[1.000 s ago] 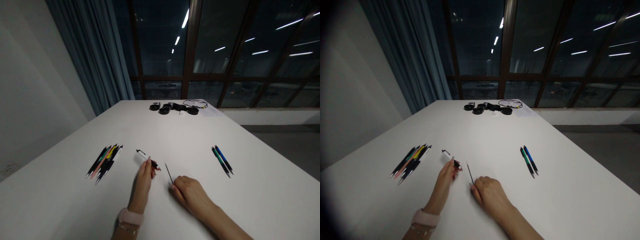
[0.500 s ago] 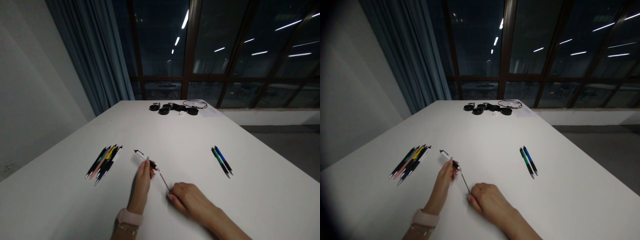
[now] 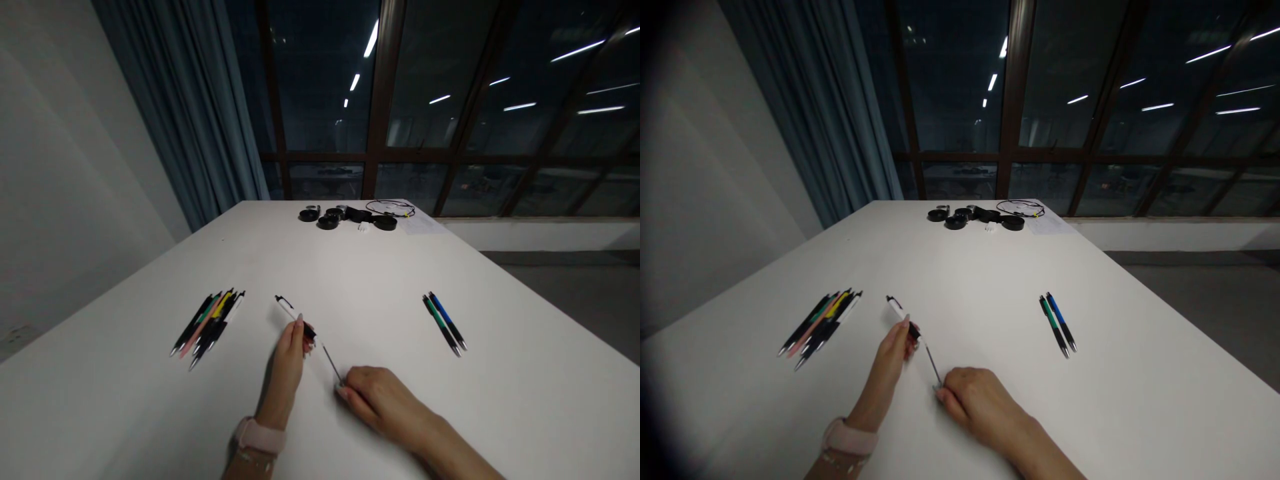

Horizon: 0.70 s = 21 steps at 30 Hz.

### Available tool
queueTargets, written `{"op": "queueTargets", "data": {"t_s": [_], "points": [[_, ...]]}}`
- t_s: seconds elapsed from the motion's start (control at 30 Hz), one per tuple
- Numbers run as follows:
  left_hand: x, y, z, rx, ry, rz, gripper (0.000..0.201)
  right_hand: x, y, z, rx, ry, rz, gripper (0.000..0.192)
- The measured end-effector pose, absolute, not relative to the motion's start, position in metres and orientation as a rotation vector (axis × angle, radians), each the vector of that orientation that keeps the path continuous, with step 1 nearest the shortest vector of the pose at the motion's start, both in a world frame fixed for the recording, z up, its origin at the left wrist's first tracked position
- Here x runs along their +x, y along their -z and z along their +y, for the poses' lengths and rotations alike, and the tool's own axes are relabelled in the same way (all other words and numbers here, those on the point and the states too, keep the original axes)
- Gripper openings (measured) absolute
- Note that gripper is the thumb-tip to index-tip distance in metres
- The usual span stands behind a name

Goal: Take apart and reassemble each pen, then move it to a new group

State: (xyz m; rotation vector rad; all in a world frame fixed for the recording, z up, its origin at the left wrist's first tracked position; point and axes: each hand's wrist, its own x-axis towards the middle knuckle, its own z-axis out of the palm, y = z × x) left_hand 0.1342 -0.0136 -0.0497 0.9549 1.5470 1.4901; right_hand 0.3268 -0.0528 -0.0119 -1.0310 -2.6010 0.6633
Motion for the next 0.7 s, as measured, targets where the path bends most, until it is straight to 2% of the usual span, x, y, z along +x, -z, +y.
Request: {"op": "queueTargets", "data": {"t_s": [0.33, 0.4, 0.57, 0.7], "points": [[0.134, 0.045, -0.015, 0.951, -1.501, 1.545, 0.063, 0.326, 0.01, -0.055, -1.026, -0.748, -2.561, 0.031], [0.135, 0.044, -0.015, 0.955, -1.493, 1.545, 0.063, 0.326, 0.01, -0.054, -1.053, -0.894, -2.469, 0.033], [0.142, 0.043, -0.017, 0.986, -1.4, 1.463, 0.062, 0.324, 0.016, -0.046, -1.094, -1.531, -1.892, 0.049], [0.156, 0.045, -0.022, 0.962, -1.293, 1.29, 0.062, 0.322, 0.024, -0.037, -1.086, -1.715, -1.518, 0.059]]}}
